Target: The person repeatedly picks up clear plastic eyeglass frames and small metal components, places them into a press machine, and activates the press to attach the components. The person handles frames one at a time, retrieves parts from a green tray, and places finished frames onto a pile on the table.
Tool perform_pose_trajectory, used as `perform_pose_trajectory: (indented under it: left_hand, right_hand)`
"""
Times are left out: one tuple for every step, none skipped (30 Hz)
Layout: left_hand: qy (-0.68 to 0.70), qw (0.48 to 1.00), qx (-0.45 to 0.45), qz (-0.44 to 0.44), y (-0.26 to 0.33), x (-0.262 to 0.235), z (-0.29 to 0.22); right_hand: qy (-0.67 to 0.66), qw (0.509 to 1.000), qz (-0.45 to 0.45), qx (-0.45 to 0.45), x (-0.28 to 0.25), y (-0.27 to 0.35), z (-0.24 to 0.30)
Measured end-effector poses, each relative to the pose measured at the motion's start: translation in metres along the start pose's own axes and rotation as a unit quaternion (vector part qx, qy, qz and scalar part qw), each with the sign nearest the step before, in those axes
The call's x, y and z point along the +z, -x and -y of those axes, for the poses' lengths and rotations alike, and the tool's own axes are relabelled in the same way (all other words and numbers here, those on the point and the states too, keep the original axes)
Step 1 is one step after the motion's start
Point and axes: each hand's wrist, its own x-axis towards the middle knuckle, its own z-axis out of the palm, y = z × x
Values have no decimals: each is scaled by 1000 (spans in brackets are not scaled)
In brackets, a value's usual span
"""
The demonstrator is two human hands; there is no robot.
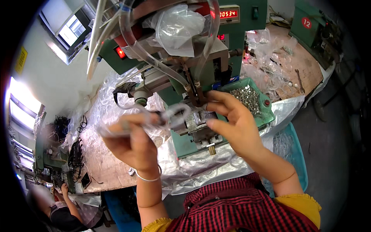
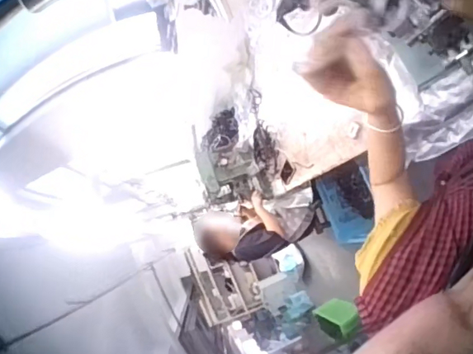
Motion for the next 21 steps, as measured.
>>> perform_pose_trajectory:
  left_hand:
    - [-75,996,-43,34,16,3,-2]
    - [-183,980,-27,78,25,13,-7]
    - [-254,926,47,274,27,1,-5]
    - [-308,874,132,353,32,1,-1]
    - [-265,876,206,345,34,12,7]
    - [-278,860,238,355,36,22,9]
    - [-263,861,254,355,36,25,15]
    - [-252,859,269,354,38,26,22]
    - [-240,864,267,354,40,27,24]
    - [-241,866,261,352,42,23,24]
    - [-243,867,264,345,39,21,28]
    - [-244,869,272,332,42,17,32]
    - [-244,872,265,331,43,16,32]
    - [-248,873,261,330,42,13,31]
    - [-233,883,260,313,45,14,32]
    - [-216,892,261,298,48,14,36]
    - [-218,896,246,298,53,13,35]
    - [-218,906,220,289,57,14,32]
    - [-216,916,194,278,63,15,27]
    - [-208,926,167,268,71,17,24]
    - [-183,942,110,259,80,17,16]
  right_hand:
    - [48,998,27,-21,-6,3,6]
    - [96,993,57,-45,-13,5,10]
    - [96,992,75,-34,-24,2,10]
    - [119,990,74,-21,-39,-3,7]
    - [129,990,47,-27,-54,-9,-1]
    - [192,980,-21,-58,-69,-14,-14]
    - [300,942,-102,-111,-90,-16,-29]
    - [341,919,-174,-95,-111,-18,-45]
    - [321,921,-218,-45,-145,-17,-75]
    - [371,900,-206,-102,-149,-7,-76]
    - [315,919,-222,-86,-148,3,-77]
    - [342,913,-213,-61,-129,14,-60]
    - [444,871,-197,-72,-130,25,-58]
    - [575,797,-168,-77,-124,35,-50]
    - [637,754,-148,-66,-121,41,-47]
    - [655,740,-146,-50,-118,38,-52]
    - [670,724,-149,-71,-117,30,-60]
    - [688,702,-160,-89,-121,22,-66]
    - [693,695,-152,-114,-123,13,-73]
    - [683,705,-152,-114,-121,5,-77]
    - [674,713,-154,-111,-119,-1,-78]
